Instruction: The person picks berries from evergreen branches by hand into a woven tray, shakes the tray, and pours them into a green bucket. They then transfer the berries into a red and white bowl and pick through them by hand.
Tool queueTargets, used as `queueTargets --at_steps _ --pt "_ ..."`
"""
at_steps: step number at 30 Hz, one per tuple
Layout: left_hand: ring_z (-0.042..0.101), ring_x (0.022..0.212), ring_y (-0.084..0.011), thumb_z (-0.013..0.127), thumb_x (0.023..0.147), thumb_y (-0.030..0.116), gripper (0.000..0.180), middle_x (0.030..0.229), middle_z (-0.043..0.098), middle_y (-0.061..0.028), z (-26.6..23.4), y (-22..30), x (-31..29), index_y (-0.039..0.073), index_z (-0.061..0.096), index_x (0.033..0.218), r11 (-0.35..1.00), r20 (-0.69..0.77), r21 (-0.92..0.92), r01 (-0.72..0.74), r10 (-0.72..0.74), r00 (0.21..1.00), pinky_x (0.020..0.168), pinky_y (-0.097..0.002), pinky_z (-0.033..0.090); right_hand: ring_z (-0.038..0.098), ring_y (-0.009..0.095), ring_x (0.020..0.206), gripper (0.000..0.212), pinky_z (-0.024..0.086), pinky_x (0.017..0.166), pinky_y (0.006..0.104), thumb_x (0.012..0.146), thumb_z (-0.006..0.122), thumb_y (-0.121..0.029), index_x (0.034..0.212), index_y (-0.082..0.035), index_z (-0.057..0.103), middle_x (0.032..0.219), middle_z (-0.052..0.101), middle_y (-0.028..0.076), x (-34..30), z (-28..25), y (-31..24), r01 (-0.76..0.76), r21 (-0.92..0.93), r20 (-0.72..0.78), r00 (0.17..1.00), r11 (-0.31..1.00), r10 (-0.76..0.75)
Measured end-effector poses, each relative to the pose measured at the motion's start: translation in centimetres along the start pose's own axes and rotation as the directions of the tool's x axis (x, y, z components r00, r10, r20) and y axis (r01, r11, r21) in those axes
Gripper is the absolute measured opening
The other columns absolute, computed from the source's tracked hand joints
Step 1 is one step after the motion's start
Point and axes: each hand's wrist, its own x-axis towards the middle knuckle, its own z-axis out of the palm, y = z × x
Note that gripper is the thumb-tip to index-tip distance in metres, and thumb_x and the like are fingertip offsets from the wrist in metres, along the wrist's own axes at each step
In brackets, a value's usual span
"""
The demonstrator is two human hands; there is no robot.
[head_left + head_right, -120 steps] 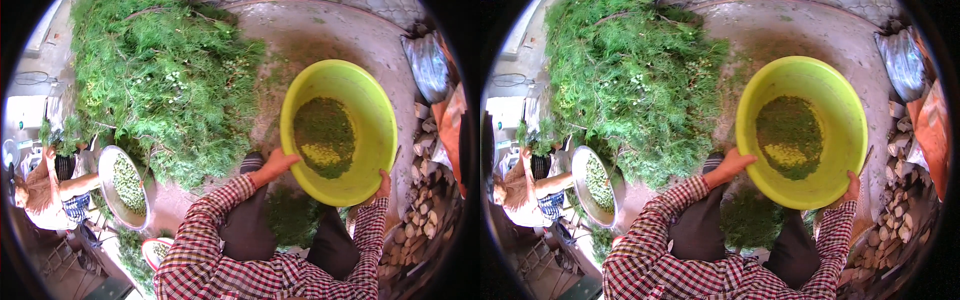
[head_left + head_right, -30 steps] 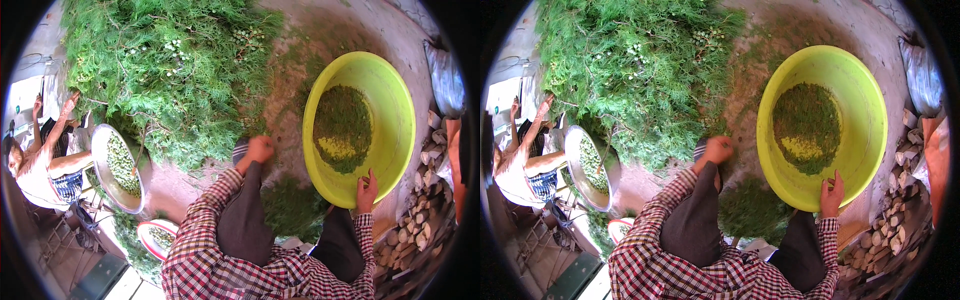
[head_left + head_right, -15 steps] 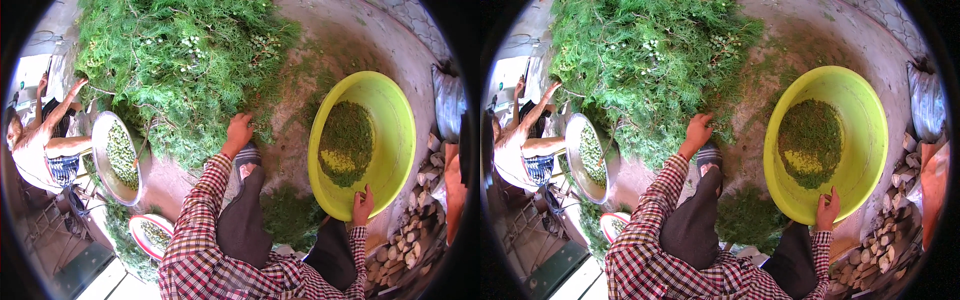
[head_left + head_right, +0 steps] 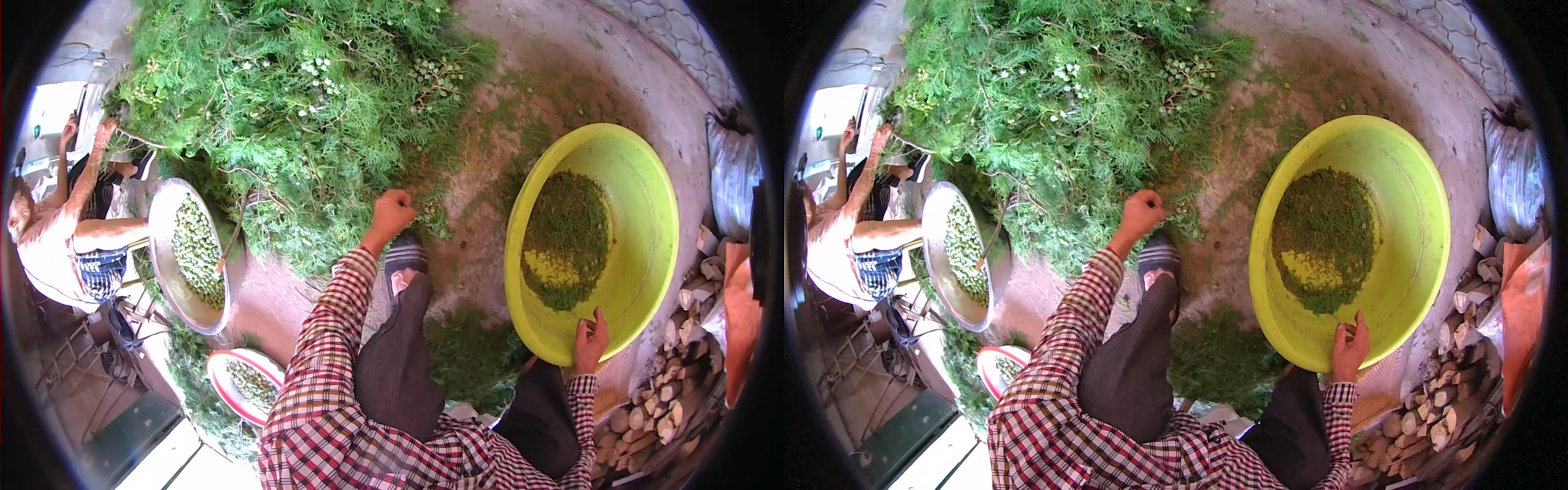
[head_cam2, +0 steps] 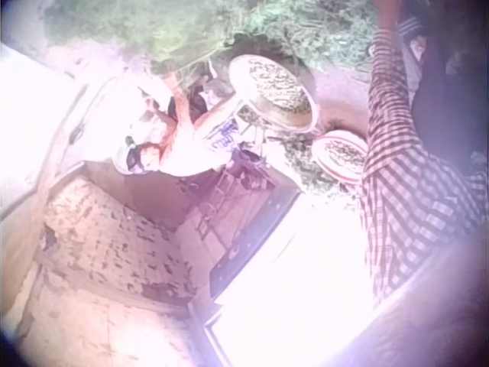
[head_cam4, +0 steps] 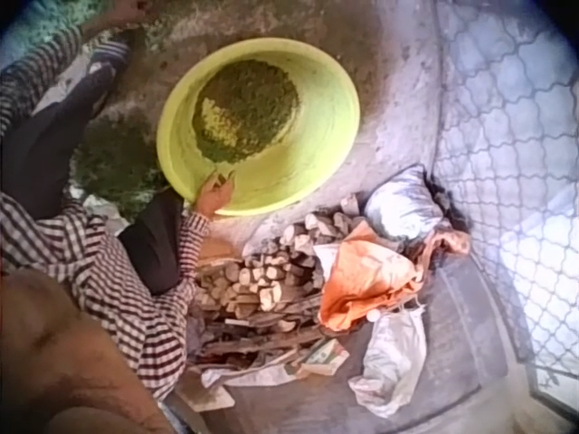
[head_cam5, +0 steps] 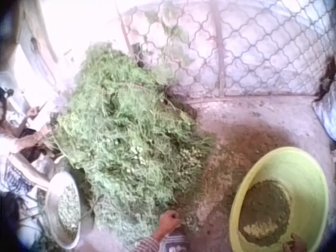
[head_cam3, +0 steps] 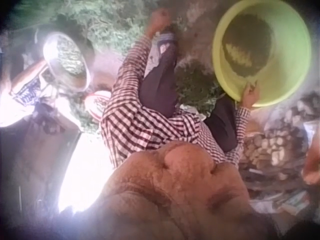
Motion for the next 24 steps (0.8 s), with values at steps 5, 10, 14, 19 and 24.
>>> queueTargets --at_steps 5,10,14,19,24 --pt "0.049 0.062 -0.0137 0.056 0.074 0.009 0.006 0.072 0.053 -0.0018 -3.5 2.8 0.9 0.009 0.054 0.079 -0.363 0.554 -0.819 0.445 -0.296 0.778 0.043 -0.0265 0.04 0.057 0.016 0.08 0.043 0.045 0.059 0.0254 0.079 0.057 -0.009 0.12 0.0 0.044 0.109 0.053 0.014 0.0 -0.4 -0.3 -0.009 -0.017 0.001 1.0 1.0 0.009" --pt "0.053 0.064 -0.0176 0.07 0.068 0.021 0.022 0.073 0.055 -0.0047 0.0 2.7 1.6 0.006 0.056 0.078 0.331 0.447 -0.645 0.689 -0.568 0.691 0.047 -0.0302 0.041 0.056 0.016 0.08 0.043 0.046 0.06 0.0248 0.079 0.057 -0.009 0.12 0.0 0.044 0.11 0.053 0.014 0.0 -0.3 0.1 -0.003 0.002 0.007 1.0 1.0 0.003" --pt "0.055 0.071 -0.0279 0.07 0.064 0.017 0.024 0.082 0.053 -0.0137 3.7 4.1 0.4 0.003 0.059 0.081 0.973 -0.066 -0.055 0.226 -0.229 0.971 0.065 -0.0359 0.046 0.056 0.016 0.08 0.043 0.046 0.06 0.0244 0.079 0.057 -0.009 0.119 0.0 0.045 0.11 0.053 0.013 0.0 -0.2 -0.3 -0.027 0.018 0.005 1.0 0.999 0.027" --pt "0.055 0.072 -0.0263 0.069 0.064 0.013 0.02 0.085 0.053 -0.0127 4.5 4.5 0.2 0.003 0.06 0.078 0.991 0.013 0.113 0.073 -0.075 0.997 0.065 -0.0358 0.046 0.057 0.015 0.079 0.042 0.045 0.058 0.0241 0.079 0.057 -0.007 0.119 0.001 0.045 0.107 0.054 0.013 0.0 -0.2 0.0 -0.026 0.045 0.007 1.0 0.999 0.026" --pt "0.057 0.068 -0.0144 0.063 0.069 0.0 0.011 0.076 0.059 -0.0044 -0.2 5.9 1.6 0.002 0.058 0.079 0.151 0.401 -0.813 0.563 -0.555 0.729 0.06 -0.0274 0.05 0.056 0.014 0.08 0.042 0.046 0.058 0.0237 0.079 0.056 -0.006 0.119 0.001 0.045 0.106 0.054 0.013 -0.1 -0.4 -0.3 -0.03 0.044 0.012 0.999 0.999 0.03"
